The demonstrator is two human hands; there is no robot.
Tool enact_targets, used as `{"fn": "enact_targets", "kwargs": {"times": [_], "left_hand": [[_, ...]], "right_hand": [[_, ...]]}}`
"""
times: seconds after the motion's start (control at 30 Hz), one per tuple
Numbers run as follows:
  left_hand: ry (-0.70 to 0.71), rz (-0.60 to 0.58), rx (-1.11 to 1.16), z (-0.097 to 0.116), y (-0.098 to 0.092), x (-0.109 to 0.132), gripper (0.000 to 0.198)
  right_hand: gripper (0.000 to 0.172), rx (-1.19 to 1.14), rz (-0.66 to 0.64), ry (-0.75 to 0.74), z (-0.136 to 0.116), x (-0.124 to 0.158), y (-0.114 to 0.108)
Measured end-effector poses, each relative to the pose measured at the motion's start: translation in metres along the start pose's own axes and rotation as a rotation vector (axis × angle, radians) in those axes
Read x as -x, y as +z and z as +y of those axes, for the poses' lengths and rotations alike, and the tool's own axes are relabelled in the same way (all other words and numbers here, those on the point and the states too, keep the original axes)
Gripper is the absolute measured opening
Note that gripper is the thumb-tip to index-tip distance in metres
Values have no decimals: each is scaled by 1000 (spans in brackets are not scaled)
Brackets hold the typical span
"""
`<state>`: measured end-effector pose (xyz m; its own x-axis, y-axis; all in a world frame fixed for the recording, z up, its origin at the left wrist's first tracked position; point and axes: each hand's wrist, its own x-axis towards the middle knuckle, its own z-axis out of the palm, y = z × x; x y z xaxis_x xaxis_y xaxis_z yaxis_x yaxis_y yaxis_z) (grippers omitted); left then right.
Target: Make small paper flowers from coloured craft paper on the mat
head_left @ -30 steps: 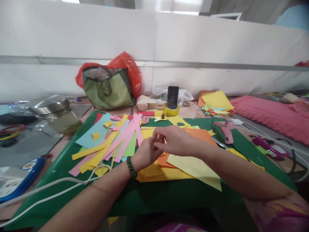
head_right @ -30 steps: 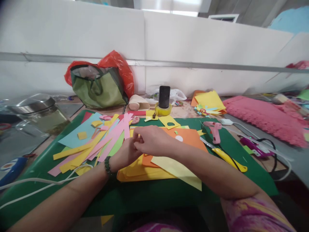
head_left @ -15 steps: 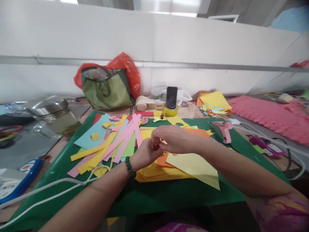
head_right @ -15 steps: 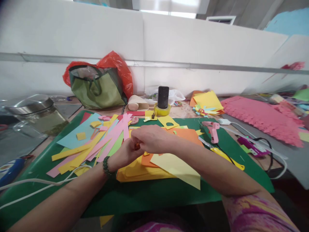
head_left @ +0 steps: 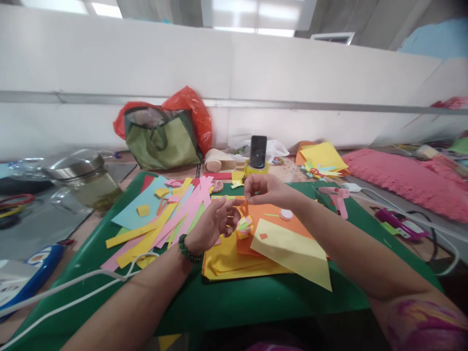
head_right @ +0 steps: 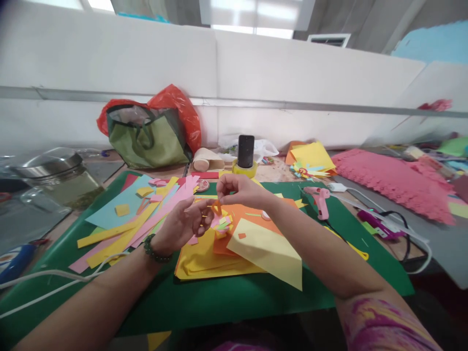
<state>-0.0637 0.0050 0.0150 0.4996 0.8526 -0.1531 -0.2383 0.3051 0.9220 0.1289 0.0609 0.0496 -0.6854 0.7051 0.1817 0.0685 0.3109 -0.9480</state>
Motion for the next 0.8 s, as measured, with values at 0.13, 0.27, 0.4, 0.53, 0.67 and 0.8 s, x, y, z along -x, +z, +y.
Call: {"fn": "enact_targets", "kwargs": {"times": [0.13,0.27,0.4,0.53,0.67,0.8], "left_hand": [[24,-4,58,2,-1,-1,58],[14,84,54,-3,-4,-5,48],[-43,56,53,-9,-6,-7,30],[-27,-14,30,-10,-6,-5,30],[21,-51,37,-10,-5,-4,30],[6,-90,58,-8,-5,-4,37]], "right_hand": [[25,-161,38,22,6,-1,-4],[25,-262,63,35,7,-2,-4],[25,-347,51,25,9,-4,-2],[27,-430,-7,10,14,-3,5],[31,-465,-110,23,19,-4,14],[33,-475,-138,21,24,-7,18]]}}
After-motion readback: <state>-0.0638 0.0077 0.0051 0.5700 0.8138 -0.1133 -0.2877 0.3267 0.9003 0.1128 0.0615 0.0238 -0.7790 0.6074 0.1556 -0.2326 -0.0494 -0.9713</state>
